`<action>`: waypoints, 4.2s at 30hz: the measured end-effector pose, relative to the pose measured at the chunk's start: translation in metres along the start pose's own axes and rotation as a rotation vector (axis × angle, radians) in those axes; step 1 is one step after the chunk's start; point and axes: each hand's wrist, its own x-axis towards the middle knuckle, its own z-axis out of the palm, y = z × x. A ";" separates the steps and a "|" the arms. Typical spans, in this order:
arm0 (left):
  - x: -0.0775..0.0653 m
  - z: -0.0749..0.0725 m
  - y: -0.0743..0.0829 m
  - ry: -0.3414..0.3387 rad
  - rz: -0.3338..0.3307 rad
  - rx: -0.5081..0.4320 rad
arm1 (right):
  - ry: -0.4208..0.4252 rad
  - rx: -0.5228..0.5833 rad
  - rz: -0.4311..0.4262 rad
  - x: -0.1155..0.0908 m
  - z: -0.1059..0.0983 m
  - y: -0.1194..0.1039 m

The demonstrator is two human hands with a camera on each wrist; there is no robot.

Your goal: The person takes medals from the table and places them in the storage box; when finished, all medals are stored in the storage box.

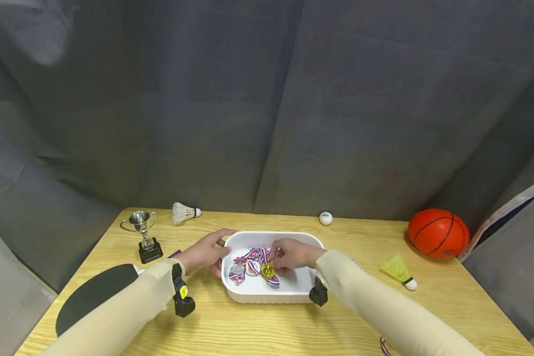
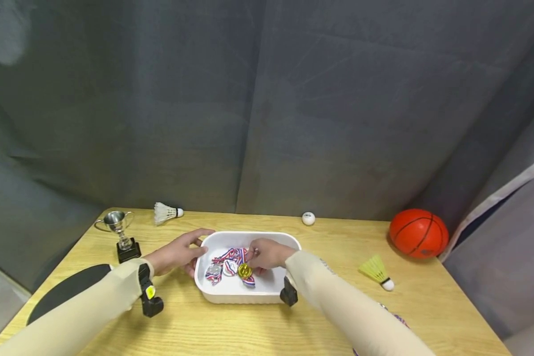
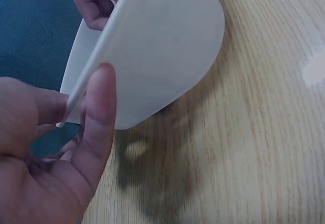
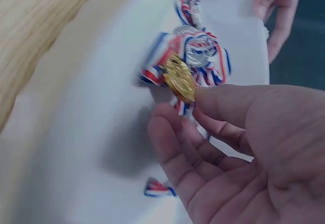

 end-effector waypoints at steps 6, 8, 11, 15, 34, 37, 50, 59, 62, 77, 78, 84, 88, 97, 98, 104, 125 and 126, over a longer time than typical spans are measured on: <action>-0.001 0.000 0.000 -0.002 -0.001 0.002 | 0.005 -0.011 -0.043 -0.018 -0.018 0.002; -0.001 0.000 0.000 -0.004 -0.001 0.006 | -0.002 0.008 -0.094 -0.029 -0.026 0.005; -0.001 0.000 0.000 -0.005 0.002 0.007 | -0.007 0.047 -0.176 -0.051 -0.039 0.014; -0.001 0.000 0.000 0.000 0.004 0.007 | 0.026 0.093 -0.222 -0.085 -0.056 0.032; 0.000 0.000 0.002 0.011 -0.006 0.003 | 0.044 0.237 -0.060 -0.200 -0.054 0.153; 0.001 0.001 0.001 -0.002 0.009 0.004 | 0.076 0.186 -0.019 -0.204 -0.046 0.163; 0.002 0.000 0.000 0.000 0.009 -0.005 | 0.226 0.041 0.116 -0.202 -0.025 0.175; 0.001 0.002 0.002 -0.013 0.027 -0.020 | 0.263 -0.054 0.060 -0.202 -0.023 0.180; 0.000 0.002 0.003 -0.014 0.033 -0.011 | 0.269 -0.059 0.033 -0.202 -0.023 0.182; -0.002 0.002 0.003 -0.005 0.025 0.003 | 0.069 0.272 -0.150 -0.210 -0.027 0.189; -0.002 0.002 0.002 -0.003 0.024 0.002 | 0.062 0.289 -0.165 -0.211 -0.027 0.189; -0.001 0.002 0.001 0.003 0.009 -0.013 | 0.071 0.353 -0.162 -0.214 -0.033 0.191; 0.000 0.002 0.001 0.004 0.004 -0.017 | 0.059 0.457 -0.160 -0.216 -0.038 0.191; 0.000 0.002 0.000 0.014 0.004 -0.005 | -0.007 0.625 -0.138 -0.222 -0.058 0.189; 0.000 0.002 -0.001 0.013 0.004 -0.003 | -0.017 0.640 -0.140 -0.223 -0.060 0.188; 0.001 0.002 -0.002 0.008 0.000 -0.004 | -0.076 0.698 -0.195 -0.226 -0.077 0.180; 0.000 0.002 0.000 -0.006 0.015 -0.022 | 0.126 0.663 -0.349 -0.249 -0.127 0.145; 0.000 0.001 0.000 -0.004 0.016 -0.025 | 0.148 0.654 -0.351 -0.250 -0.130 0.142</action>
